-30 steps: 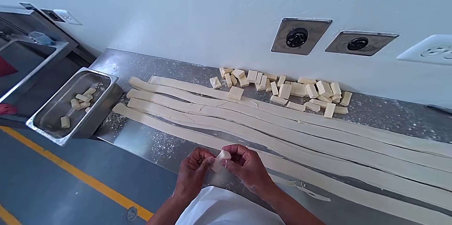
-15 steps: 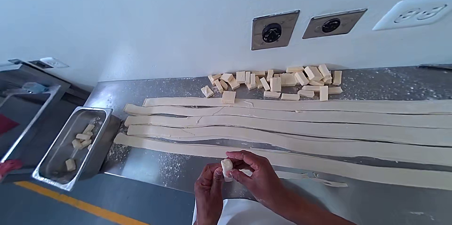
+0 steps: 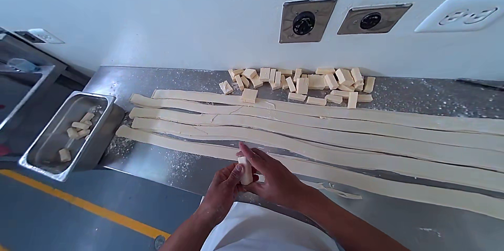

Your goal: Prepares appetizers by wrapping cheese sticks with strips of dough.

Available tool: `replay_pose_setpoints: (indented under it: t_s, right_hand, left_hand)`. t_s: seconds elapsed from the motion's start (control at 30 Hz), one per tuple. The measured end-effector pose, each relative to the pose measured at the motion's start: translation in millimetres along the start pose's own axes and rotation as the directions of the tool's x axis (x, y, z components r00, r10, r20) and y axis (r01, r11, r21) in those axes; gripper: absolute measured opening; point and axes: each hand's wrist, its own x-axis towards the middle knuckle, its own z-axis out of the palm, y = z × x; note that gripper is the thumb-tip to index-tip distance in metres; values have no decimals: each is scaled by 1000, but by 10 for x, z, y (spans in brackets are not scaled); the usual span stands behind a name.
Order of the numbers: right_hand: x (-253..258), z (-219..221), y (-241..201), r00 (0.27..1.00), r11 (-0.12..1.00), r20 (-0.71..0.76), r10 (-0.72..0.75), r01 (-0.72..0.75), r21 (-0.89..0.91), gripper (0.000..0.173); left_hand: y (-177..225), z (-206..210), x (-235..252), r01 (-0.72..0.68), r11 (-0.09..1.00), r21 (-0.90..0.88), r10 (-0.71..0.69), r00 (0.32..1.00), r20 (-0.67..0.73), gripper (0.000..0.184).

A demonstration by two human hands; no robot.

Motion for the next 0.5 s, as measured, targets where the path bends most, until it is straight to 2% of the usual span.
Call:
replay_pose_setpoints:
  t_s: [0.1,0.13,0.23,0.3,0.33,0.37,0.4,0.47,0.5]
  right_hand:
    - [-11,83,69,999,999,-25,-33,34,23,81]
    - [-18,123,104,997,998,-31,-70,70,-5,81]
    - [5,263,210,979,978,-80,-189,181,-99,81]
    - [33,287,233,989,989,-49,-142,140,-36,94]
    - [42,270,242,998,998,-3,-68,68,10,100]
    - [46,249,268,999,1000,35,12,-12,16,99]
    - [39,234,310,993,995,65,99,-97,-24,87]
    - [-1,267,430,956,954,118,269,-248,-170,41]
    - [-36,316,489,933,929,150,327,-287,-234,29]
  left_hand:
    - [103,-23,14,40,998,-50,-38,998,51,52]
    - [136,-22,17,47,998,-44,-44,997,55,50]
    - [150,-41,7,76,997,24,-77,996,37,27]
    - [77,-120,11,90,996,19,-91,996,6,25]
    - [47,-173,15,89,996,7,-89,996,-29,25]
    - [15,-242,28,75,997,-6,-76,993,-89,27]
    - [-14,-331,55,61,998,-16,-63,984,-169,30]
    - [-61,-535,141,50,997,-65,-69,939,-337,34]
    - [-81,-637,175,56,993,-105,-92,919,-383,37]
